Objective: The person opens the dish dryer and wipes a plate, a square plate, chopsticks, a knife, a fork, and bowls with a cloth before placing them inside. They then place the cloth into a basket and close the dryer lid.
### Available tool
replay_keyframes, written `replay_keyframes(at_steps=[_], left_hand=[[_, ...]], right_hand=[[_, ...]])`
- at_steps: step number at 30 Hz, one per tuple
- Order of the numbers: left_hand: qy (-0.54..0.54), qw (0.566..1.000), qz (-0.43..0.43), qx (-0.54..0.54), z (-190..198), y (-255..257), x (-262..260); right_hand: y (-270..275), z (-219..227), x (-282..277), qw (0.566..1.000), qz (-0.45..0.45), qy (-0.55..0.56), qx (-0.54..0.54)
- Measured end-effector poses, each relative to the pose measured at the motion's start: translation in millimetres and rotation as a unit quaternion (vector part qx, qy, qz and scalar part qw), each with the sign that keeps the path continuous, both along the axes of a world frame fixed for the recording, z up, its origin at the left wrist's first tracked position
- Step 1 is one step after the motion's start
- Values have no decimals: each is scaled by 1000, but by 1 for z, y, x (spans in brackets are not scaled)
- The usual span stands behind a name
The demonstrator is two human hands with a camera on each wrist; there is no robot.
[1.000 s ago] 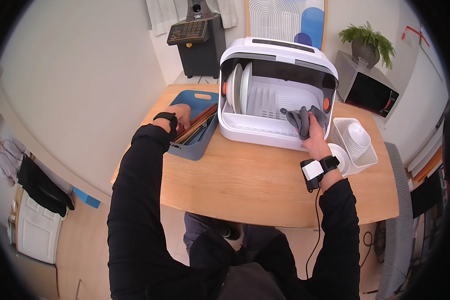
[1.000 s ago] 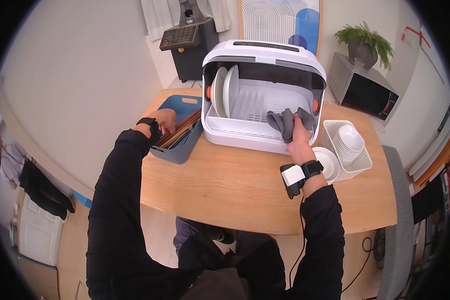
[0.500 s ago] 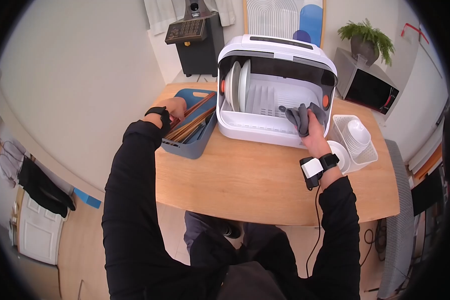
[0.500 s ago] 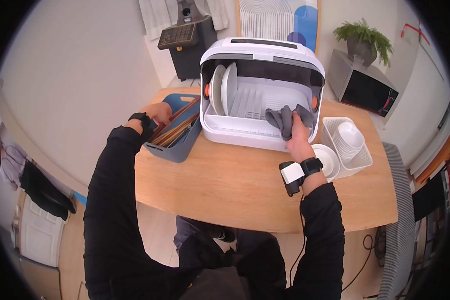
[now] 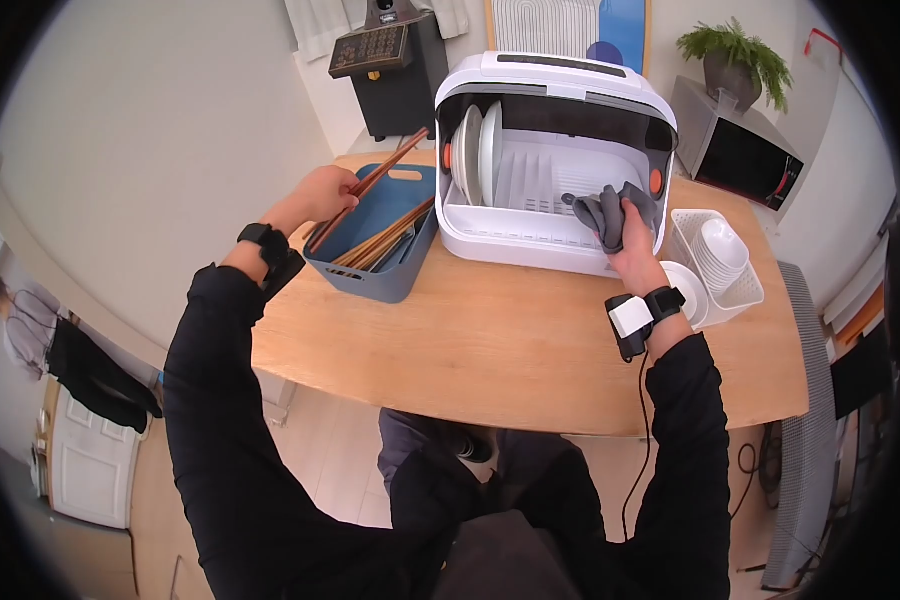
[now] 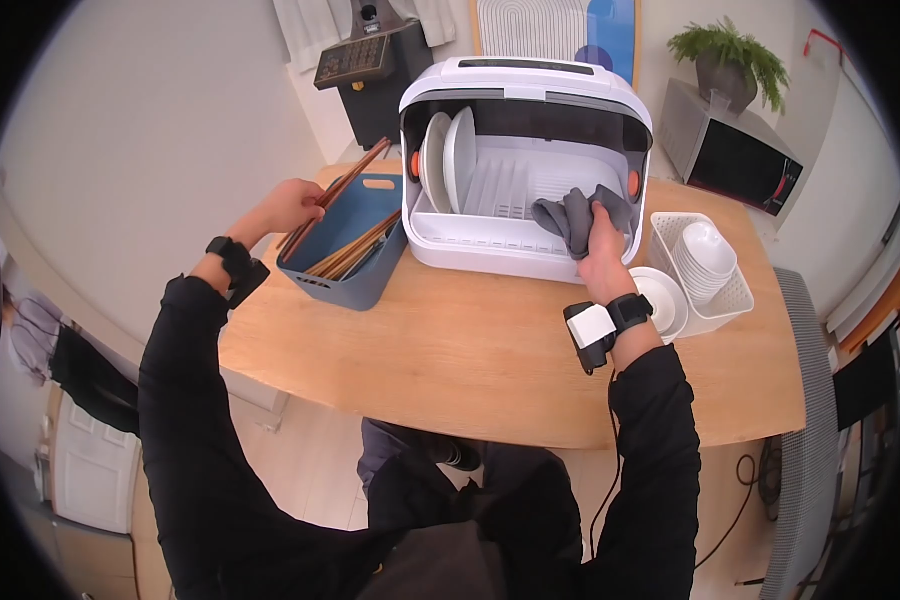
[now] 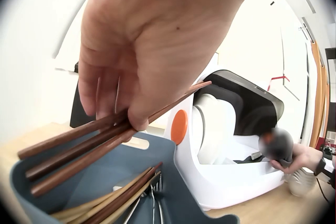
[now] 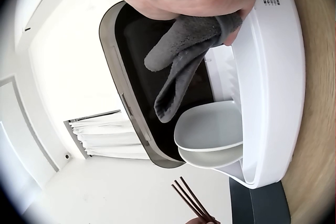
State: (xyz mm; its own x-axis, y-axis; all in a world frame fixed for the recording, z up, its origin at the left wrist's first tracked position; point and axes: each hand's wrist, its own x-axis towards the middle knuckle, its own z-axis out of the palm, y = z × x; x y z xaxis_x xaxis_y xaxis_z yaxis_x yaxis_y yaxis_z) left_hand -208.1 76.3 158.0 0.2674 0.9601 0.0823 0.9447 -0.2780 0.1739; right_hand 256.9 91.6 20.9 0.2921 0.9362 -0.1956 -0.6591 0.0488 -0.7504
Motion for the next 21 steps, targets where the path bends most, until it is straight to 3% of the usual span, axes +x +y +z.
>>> replay_keyframes(at_steps=[2, 5, 7, 10, 12, 16, 21], left_hand=[[4, 998, -13, 68, 7, -17, 10], [-43, 995, -52, 78, 23, -52, 46], [-55, 992, -101, 54, 19, -51, 66], [-97, 982, -159, 4, 14, -48, 105], [-131, 975, -173, -56, 10, -40, 133], [-268, 927, -176, -194, -14, -11, 180], [-280, 893, -134, -325, -16, -8, 212]], right_hand=[[10, -9, 0, 999, -30, -23, 3], [7, -6, -6, 988, -112, -104, -2], [-26, 27, -35, 969, -169, -181, 10], [-39, 37, -58, 978, -136, -144, 72], [-47, 36, -70, 990, 4, -35, 135], [-68, 43, -90, 954, 197, 126, 189], [-68, 39, -89, 969, 171, 60, 170]])
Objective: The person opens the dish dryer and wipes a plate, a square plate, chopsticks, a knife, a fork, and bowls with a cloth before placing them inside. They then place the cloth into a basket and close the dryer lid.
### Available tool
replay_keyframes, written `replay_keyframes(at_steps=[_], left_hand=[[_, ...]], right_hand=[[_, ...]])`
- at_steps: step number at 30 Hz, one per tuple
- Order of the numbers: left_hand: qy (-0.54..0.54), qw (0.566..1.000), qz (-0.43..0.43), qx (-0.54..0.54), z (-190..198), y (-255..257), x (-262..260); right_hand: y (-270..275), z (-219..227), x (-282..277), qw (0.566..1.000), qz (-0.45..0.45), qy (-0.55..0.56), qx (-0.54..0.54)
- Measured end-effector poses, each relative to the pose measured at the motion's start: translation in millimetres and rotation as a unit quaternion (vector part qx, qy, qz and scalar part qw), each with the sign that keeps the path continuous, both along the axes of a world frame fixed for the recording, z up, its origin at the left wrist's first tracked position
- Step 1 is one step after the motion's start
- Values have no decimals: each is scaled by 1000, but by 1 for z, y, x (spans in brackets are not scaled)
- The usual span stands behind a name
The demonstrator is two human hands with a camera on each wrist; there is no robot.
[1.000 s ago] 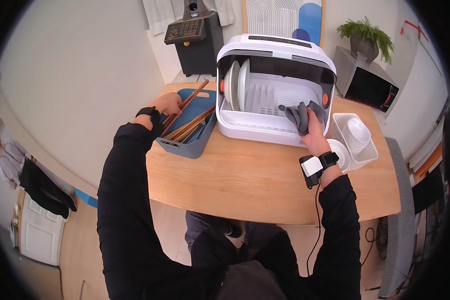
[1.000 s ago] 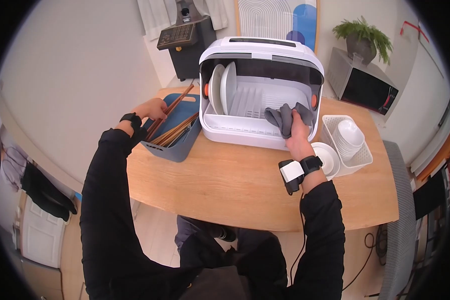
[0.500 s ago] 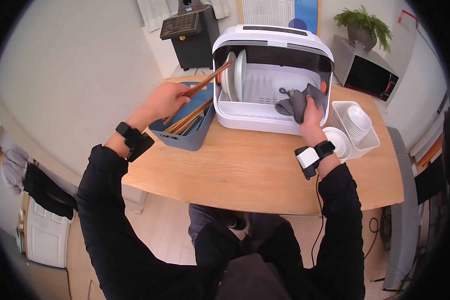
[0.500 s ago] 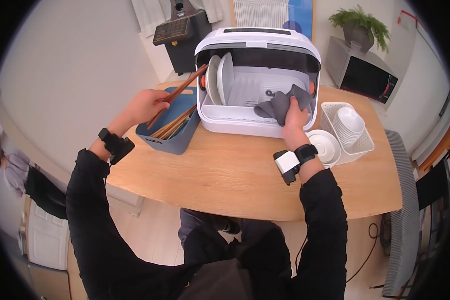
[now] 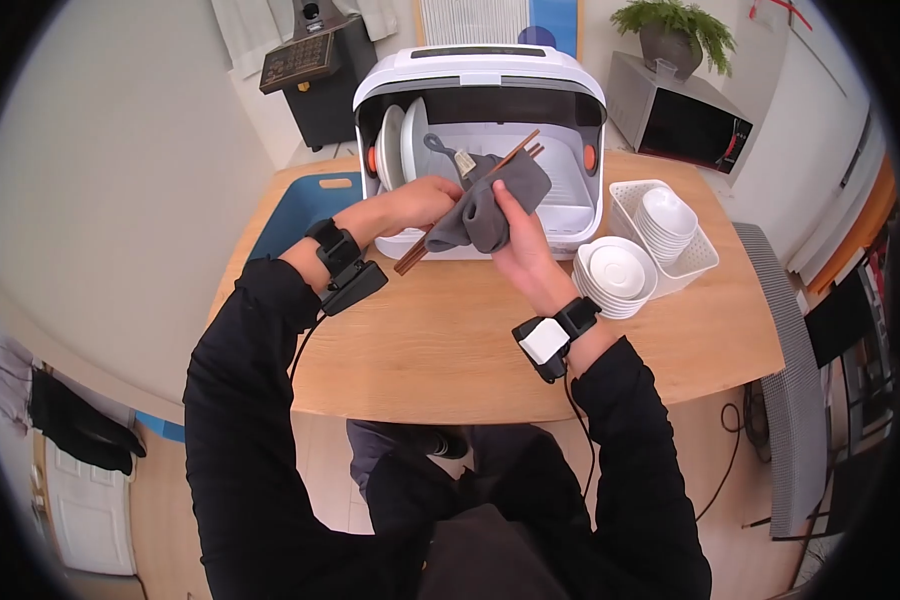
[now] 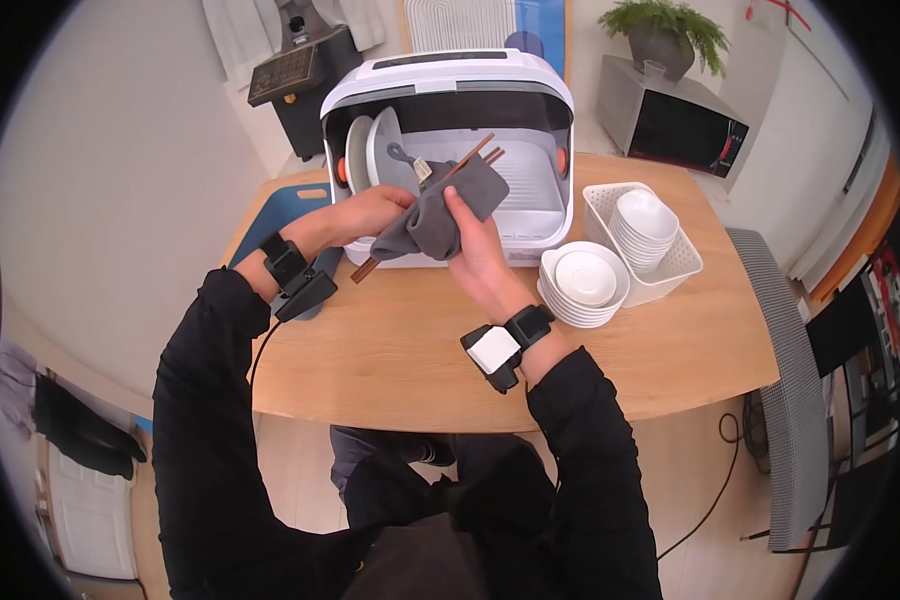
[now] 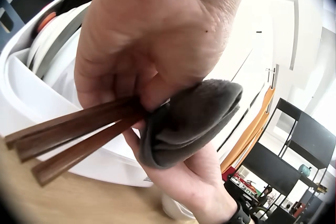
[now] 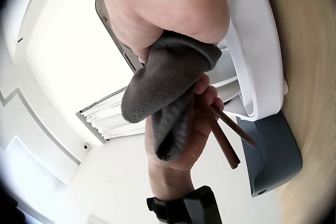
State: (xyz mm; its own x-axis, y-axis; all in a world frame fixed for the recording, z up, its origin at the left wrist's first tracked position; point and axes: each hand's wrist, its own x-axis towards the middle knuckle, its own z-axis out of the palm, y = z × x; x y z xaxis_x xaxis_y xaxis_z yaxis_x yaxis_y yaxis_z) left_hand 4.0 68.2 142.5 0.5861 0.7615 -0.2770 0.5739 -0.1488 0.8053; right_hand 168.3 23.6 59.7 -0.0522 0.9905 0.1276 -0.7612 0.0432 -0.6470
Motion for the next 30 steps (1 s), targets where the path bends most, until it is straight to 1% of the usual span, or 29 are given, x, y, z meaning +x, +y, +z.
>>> replay_keyframes(at_steps=[1, 4, 7, 8, 11, 14, 15, 16, 19, 20, 21, 22, 23, 24, 25, 27, 28, 29, 30], left_hand=[[0, 999, 0, -33, 0, -1, 2], [-5, 999, -17, -48, -10, -2, 10], [-24, 997, -42, -57, -17, -1, 8], [-31, 996, -52, -59, -19, -1, 7], [-46, 998, -17, -48, -15, -16, 9], [-76, 993, 9, -89, -19, -19, 3], [-63, 995, 16, -76, -20, -20, 0], [-51, 996, 22, -63, -21, -22, -3], [3, 1000, 21, -8, -16, -40, -13], [24, 999, 18, 15, -16, -49, -19], [30, 999, 33, 25, -18, -53, -28], [35, 998, 48, 36, -18, -56, -39], [40, 996, 63, 44, -20, -58, -49], [81, 990, 53, 106, -22, -56, -55], [48, 993, 59, 89, -23, -56, -54], [-17, 996, 64, 59, -25, -54, -52], [-26, 996, 39, 80, -26, -55, -48], [-10, 992, 27, 121, -27, -59, -44], [5, 986, 17, 163, -27, -65, -39]], right_hand=[[-2, 0, 2, 1000, -13, -24, -2], [1, -3, 9, 999, -13, -17, -29], [3, -7, 14, 999, 10, 13, -52], [5, -8, 14, 998, 5, 21, -53], [16, -11, 15, 998, -4, 44, -46], [36, -12, 24, 997, -7, 74, -26], [41, -11, 29, 996, -10, 88, -25], [48, -13, 37, 993, 15, 115, -24], [72, -17, 53, 984, -97, 127, -77], [71, -16, 64, 978, -159, 110, -74], [69, -10, 74, 969, -220, 93, -67], [66, -12, 79, 962, -267, 59, 17], [70, -15, 92, 973, -225, 40, -31], [62, -9, 87, 975, -220, 29, -27], [50, 1, 80, 976, -216, 18, -21], [33, 16, 59, 990, -138, -24, -18], [27, 20, 48, 994, -101, -45, -15], [22, 21, 38, 987, -116, -111, -11], [17, 26, 31, 979, -149, -138, -3]])
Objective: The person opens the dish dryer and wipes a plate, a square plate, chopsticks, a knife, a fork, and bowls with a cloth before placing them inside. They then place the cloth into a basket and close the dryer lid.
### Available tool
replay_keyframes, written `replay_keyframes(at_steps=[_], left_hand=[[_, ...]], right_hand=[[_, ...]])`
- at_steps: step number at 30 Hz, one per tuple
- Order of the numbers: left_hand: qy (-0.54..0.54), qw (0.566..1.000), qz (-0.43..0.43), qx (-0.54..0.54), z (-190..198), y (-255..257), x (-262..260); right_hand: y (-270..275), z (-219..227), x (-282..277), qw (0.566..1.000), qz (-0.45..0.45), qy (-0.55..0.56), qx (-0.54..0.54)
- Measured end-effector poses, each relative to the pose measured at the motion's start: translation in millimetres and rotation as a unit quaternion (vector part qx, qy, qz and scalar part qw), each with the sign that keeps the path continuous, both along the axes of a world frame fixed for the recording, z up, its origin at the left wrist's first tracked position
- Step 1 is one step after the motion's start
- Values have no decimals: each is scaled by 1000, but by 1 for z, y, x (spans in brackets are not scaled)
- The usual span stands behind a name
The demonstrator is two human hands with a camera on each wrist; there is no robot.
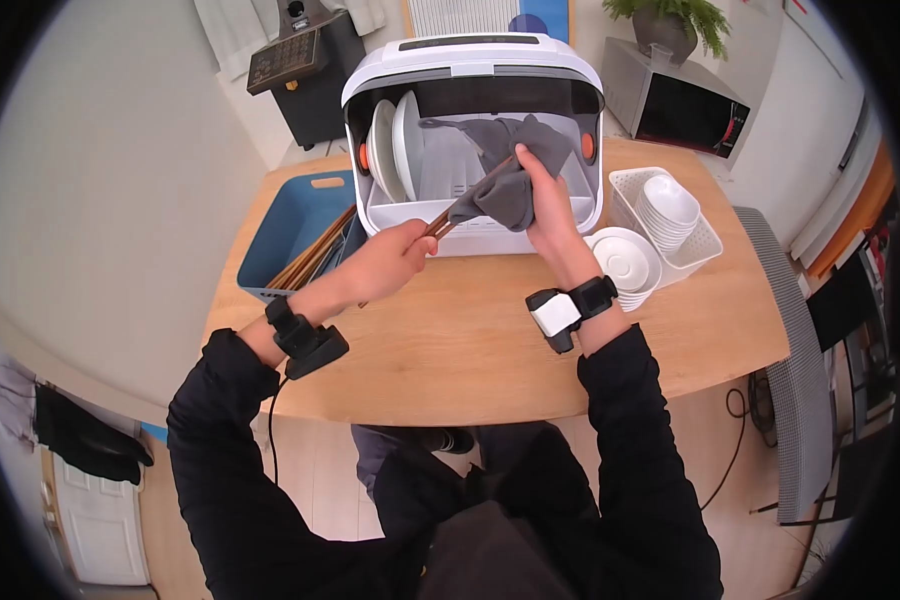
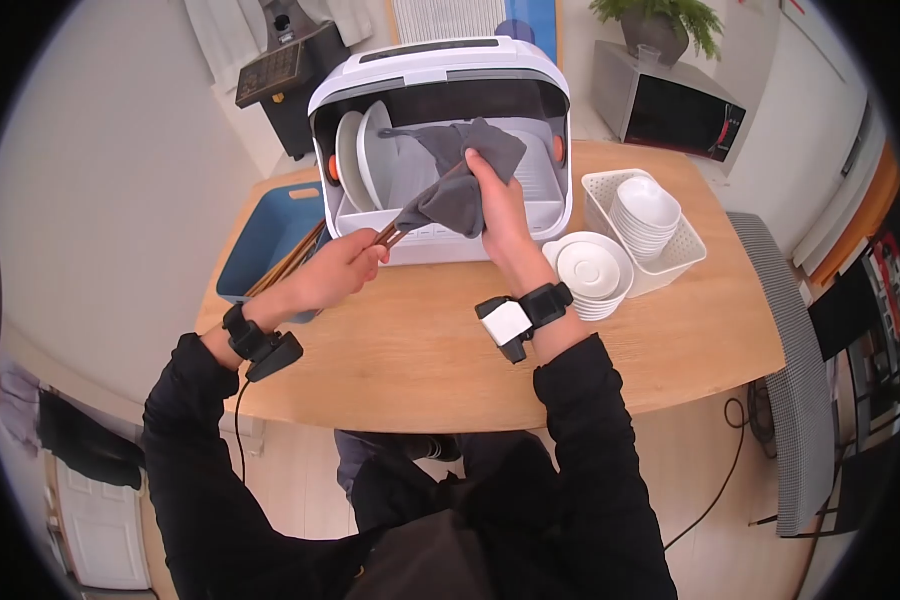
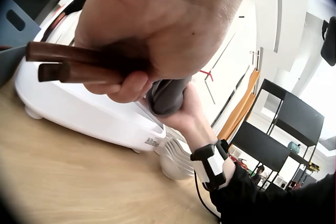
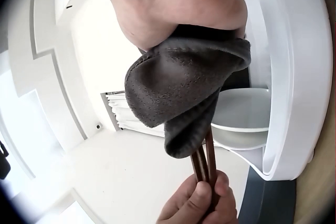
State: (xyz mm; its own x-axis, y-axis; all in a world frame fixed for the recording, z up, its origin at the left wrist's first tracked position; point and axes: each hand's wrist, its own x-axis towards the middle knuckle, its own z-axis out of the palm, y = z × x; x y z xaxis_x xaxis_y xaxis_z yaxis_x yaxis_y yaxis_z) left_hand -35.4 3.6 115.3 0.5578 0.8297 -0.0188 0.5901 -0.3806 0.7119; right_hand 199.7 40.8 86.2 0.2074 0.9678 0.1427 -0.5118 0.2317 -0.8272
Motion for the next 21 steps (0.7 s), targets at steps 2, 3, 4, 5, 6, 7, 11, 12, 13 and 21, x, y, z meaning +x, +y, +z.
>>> replay_keyframes(at_steps=[2, 3, 4, 5, 6, 7, 11, 12, 13, 21], left_hand=[[43, 997, -12, 69, 3, -6, 4], [64, 991, -10, 120, 3, -9, 6], [85, 982, -9, 169, 2, -12, 8], [104, 971, -9, 215, -1, -15, 10], [138, 956, -6, 257, -1, -19, 12], [172, 938, -3, 302, 2, -20, 13], [350, 815, -11, 461, -5, -15, 5], [367, 796, -23, 480, -3, -12, 2], [384, 776, -36, 498, -1, -10, -1], [147, 980, -58, 125, -3, -17, -2]], right_hand=[[-5, 4, -6, 990, -84, -98, 53], [-5, 5, -8, 972, -137, -165, 99], [-6, 3, -10, 943, -190, -231, 143], [-7, 0, -12, 940, -207, -232, 141], [-7, -1, -14, 935, -224, -235, 140], [-5, 0, -14, 930, -242, -236, 142], [5, -14, -8, 960, -126, -248, -7], [4, -15, -8, 966, -96, -238, -28], [4, -17, -10, 970, -67, -227, -49], [-20, 8, -21, 897, -248, -308, 196]])
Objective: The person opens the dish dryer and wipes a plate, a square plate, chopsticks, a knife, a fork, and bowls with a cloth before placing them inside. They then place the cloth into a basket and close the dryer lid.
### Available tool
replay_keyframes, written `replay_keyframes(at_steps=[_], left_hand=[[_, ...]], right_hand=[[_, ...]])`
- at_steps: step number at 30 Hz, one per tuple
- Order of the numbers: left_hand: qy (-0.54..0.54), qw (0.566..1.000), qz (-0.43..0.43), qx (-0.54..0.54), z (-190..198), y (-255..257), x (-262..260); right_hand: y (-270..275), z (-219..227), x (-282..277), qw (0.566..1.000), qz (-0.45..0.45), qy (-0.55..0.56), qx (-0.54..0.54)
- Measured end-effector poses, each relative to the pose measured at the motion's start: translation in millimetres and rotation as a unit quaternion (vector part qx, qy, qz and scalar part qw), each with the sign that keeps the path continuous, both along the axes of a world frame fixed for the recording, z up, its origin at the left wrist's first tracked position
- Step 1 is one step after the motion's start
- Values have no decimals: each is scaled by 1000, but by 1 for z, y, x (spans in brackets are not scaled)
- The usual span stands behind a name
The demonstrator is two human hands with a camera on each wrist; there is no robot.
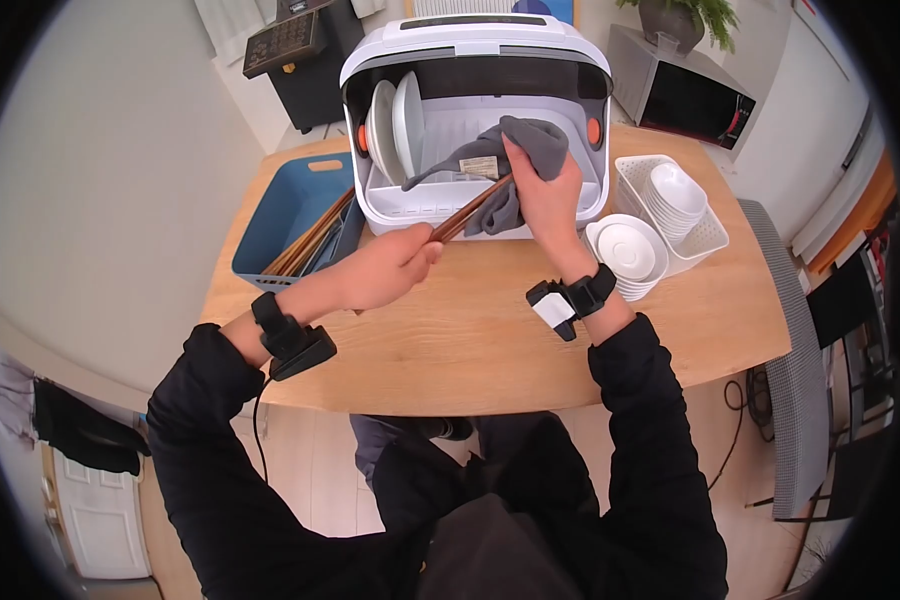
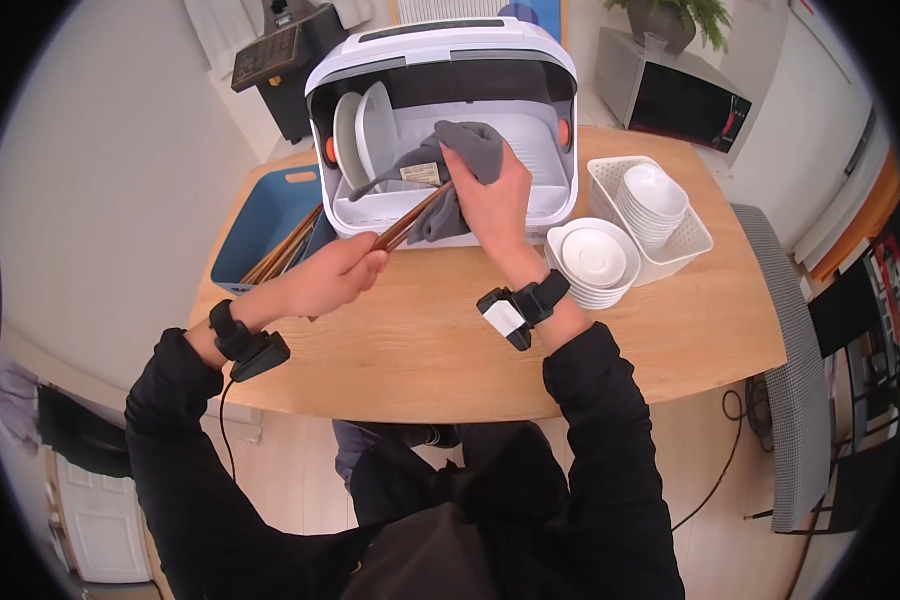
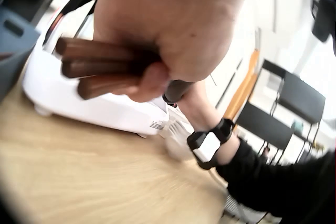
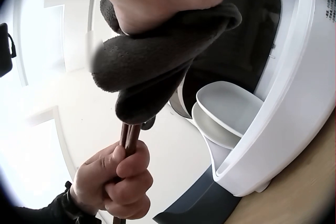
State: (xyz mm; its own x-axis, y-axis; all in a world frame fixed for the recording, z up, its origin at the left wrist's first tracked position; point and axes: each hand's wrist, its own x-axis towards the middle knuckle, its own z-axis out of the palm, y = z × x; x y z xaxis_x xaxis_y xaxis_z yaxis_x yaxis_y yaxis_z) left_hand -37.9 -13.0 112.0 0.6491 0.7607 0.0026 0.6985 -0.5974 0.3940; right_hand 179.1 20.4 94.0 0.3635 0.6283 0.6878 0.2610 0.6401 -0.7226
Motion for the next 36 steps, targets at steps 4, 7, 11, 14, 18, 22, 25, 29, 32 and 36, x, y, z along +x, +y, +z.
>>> replay_keyframes(at_steps=[4, 7, 11, 14, 18, 22, 25, 29, 32, 36], left_hand=[[-168, 965, -5, -202, -3, -3, 7], [-81, 997, -8, 2, -10, -1, 13], [2, 997, 21, 78, -14, 6, 12], [-124, 981, 106, -105, -3, 8, 9], [-340, 882, 104, -309, -1, 21, 13], [-350, 867, 59, -349, -14, 11, 38], [-366, 853, 27, -371, -15, 7, 48], [-343, 879, 68, -324, -10, 2, 50], [-382, 900, 120, -170, -19, 10, 45], [-447, 868, 164, 140, -4, 30, 21]], right_hand=[[-2, 5, 3, 996, -18, -18, 82], [-8, 20, -4, 989, -1, 146, 18], [13, 4, 15, 866, 173, 426, -198], [16, 4, 30, 853, 172, 458, -181], [11, 2, 37, 806, 245, 467, -269], [-9, 6, 16, 753, 457, 408, -240], [-22, 6, -4, 832, 411, 266, -260], [-21, 7, -5, 863, 360, 234, -266], [-19, 15, -2, 885, 318, 201, -273], [-17, 15, 11, 895, 303, 99, -313]])
